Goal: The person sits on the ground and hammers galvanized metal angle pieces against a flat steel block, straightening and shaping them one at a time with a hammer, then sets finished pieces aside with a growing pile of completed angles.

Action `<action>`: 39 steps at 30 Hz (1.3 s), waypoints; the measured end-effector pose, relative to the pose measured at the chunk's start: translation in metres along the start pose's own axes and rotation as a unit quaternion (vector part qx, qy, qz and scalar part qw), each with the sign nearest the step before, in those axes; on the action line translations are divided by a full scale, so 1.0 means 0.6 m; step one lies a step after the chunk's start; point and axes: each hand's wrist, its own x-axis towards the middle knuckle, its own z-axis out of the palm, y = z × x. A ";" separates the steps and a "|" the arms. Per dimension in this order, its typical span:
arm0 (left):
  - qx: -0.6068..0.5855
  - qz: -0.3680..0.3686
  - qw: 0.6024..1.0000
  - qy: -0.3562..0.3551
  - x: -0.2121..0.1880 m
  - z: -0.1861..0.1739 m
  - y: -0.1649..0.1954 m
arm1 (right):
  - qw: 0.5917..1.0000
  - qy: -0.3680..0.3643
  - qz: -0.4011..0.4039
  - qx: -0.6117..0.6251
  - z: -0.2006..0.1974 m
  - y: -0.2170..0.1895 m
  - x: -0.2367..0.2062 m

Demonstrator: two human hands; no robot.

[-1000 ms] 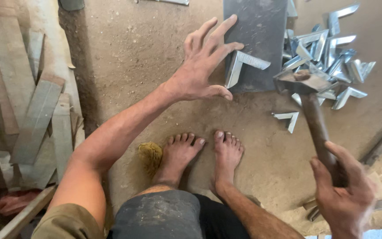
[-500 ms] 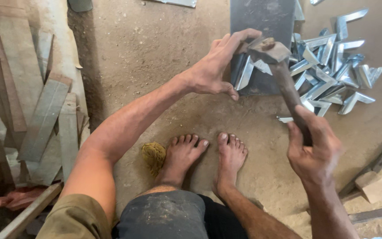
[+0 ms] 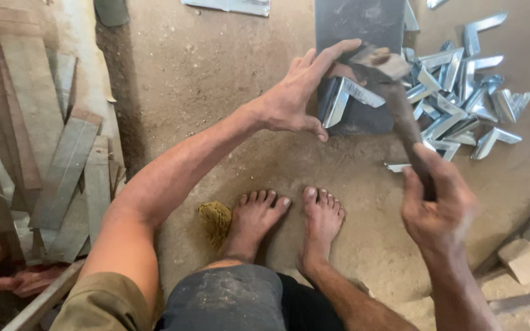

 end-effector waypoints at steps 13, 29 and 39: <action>-0.030 0.019 0.998 -0.048 0.000 -0.024 -0.004 | 0.986 0.084 -0.141 0.038 0.048 0.111 -0.059; 0.090 -0.097 0.988 0.076 0.032 -0.002 0.114 | 0.974 0.150 -0.142 0.098 0.012 0.119 -0.099; -0.131 0.068 0.989 0.016 -0.001 0.027 -0.019 | 0.980 0.119 -0.145 0.065 0.045 0.108 -0.048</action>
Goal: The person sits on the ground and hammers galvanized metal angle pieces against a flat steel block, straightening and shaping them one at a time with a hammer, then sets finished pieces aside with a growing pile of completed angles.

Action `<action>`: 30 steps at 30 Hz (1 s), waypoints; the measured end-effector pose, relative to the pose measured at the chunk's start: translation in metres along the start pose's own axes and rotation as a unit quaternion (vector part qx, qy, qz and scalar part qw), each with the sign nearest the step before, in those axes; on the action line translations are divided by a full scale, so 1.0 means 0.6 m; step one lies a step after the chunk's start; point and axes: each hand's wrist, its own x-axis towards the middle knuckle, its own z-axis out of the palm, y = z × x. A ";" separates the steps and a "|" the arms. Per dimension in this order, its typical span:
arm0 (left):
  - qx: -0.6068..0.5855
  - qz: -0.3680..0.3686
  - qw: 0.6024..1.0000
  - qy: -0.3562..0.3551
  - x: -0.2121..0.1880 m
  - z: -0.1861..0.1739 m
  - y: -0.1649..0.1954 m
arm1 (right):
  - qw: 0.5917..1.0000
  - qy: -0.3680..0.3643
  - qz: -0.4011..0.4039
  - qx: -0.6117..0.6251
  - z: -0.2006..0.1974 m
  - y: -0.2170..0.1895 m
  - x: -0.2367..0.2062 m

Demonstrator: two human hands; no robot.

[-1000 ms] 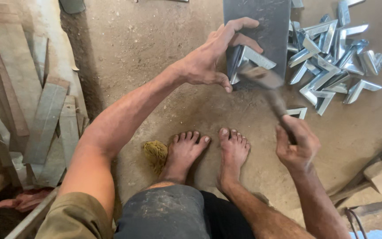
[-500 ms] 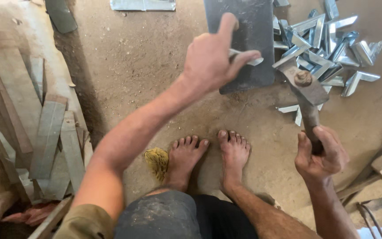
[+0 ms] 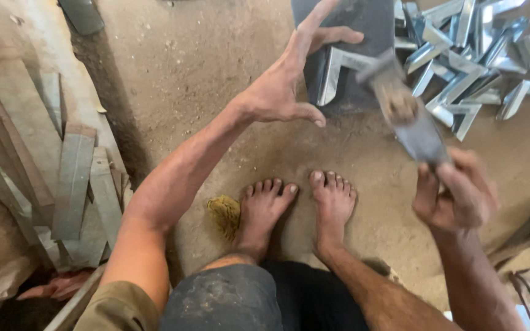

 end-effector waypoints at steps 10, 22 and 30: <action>-0.024 -0.019 0.999 -0.029 0.001 -0.031 -0.001 | 0.995 -0.045 0.082 0.030 -0.011 -0.056 0.024; 0.004 -0.072 0.997 -0.003 0.006 -0.025 0.008 | 0.984 -0.140 0.089 -0.072 -0.026 -0.129 0.117; 0.026 -0.029 0.999 -0.013 0.009 -0.028 0.008 | 0.989 -0.111 0.066 -0.077 -0.017 -0.146 0.119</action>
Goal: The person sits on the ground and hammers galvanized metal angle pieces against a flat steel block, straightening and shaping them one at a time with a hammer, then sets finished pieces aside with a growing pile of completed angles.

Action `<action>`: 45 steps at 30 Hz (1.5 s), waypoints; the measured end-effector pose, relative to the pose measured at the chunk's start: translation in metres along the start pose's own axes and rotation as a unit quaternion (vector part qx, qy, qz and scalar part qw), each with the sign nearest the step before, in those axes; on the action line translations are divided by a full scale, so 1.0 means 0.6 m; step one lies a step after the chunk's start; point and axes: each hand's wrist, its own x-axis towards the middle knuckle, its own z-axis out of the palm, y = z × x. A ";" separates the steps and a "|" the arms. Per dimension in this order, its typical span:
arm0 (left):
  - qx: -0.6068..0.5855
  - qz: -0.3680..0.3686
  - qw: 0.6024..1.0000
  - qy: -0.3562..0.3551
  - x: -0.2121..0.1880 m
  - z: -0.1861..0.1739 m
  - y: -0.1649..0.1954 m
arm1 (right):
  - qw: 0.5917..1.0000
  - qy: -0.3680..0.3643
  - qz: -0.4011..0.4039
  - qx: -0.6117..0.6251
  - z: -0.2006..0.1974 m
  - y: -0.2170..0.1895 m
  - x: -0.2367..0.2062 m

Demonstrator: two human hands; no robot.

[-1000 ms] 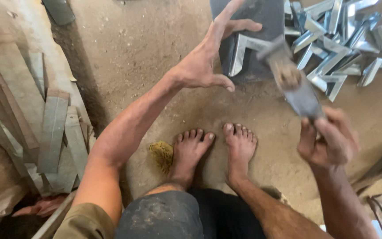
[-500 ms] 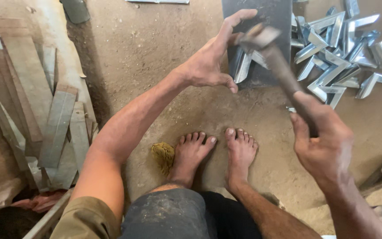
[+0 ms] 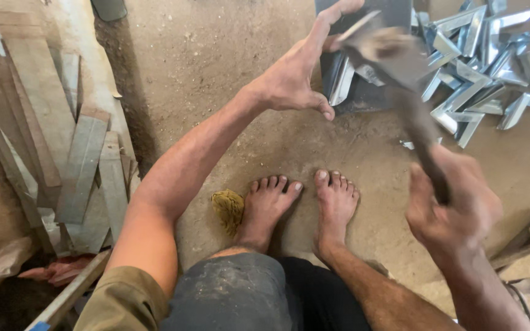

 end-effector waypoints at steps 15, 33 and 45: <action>-0.128 -0.063 0.914 0.381 -0.109 0.254 0.066 | 0.991 -0.018 0.104 0.080 0.017 0.069 -0.135; -0.225 -0.010 0.921 0.318 -0.081 0.182 0.009 | 0.993 -0.072 -0.018 -0.096 0.043 0.060 -0.127; 0.029 -0.040 0.924 0.378 -0.128 0.212 0.132 | 0.995 0.010 0.082 0.056 0.017 0.093 -0.183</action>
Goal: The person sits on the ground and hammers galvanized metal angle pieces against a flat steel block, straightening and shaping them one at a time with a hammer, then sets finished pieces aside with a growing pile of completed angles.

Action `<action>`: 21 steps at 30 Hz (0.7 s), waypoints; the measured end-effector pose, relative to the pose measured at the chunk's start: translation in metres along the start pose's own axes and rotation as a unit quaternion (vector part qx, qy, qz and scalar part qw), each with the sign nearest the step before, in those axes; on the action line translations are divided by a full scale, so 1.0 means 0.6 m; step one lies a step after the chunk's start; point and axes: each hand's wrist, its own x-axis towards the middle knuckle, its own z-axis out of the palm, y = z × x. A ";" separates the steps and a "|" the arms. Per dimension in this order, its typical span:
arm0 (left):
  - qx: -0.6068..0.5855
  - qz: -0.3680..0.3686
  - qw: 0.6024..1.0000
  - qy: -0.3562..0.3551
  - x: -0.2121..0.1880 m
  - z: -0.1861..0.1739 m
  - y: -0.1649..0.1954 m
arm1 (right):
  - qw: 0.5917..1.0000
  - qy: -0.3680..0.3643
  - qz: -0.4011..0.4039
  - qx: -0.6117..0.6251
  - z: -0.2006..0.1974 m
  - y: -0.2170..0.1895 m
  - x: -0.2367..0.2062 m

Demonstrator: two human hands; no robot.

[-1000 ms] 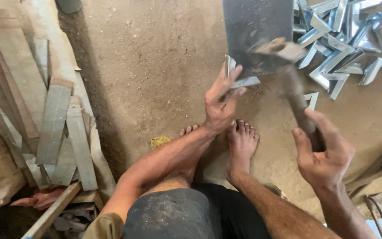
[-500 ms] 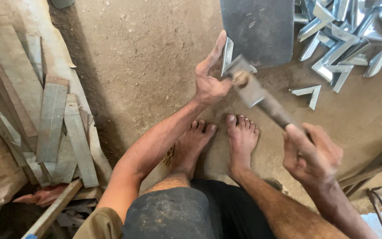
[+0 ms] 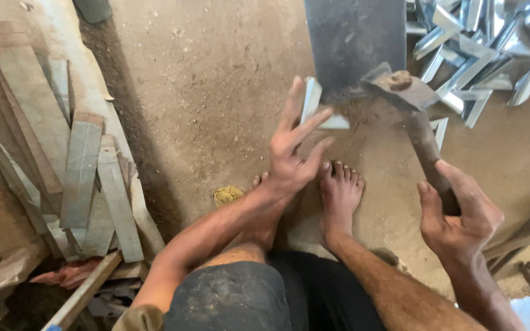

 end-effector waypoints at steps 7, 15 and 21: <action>-0.154 -0.037 0.986 -0.052 0.047 0.038 -0.108 | 0.995 -0.029 -0.093 0.006 0.003 -0.069 0.030; -0.182 -0.093 0.974 -0.100 0.065 0.010 -0.125 | 0.992 -0.069 -0.066 -0.087 0.027 -0.044 0.055; -0.228 -0.092 0.966 -0.082 0.073 0.017 -0.090 | 0.983 -0.072 -0.077 -0.152 0.041 -0.030 0.037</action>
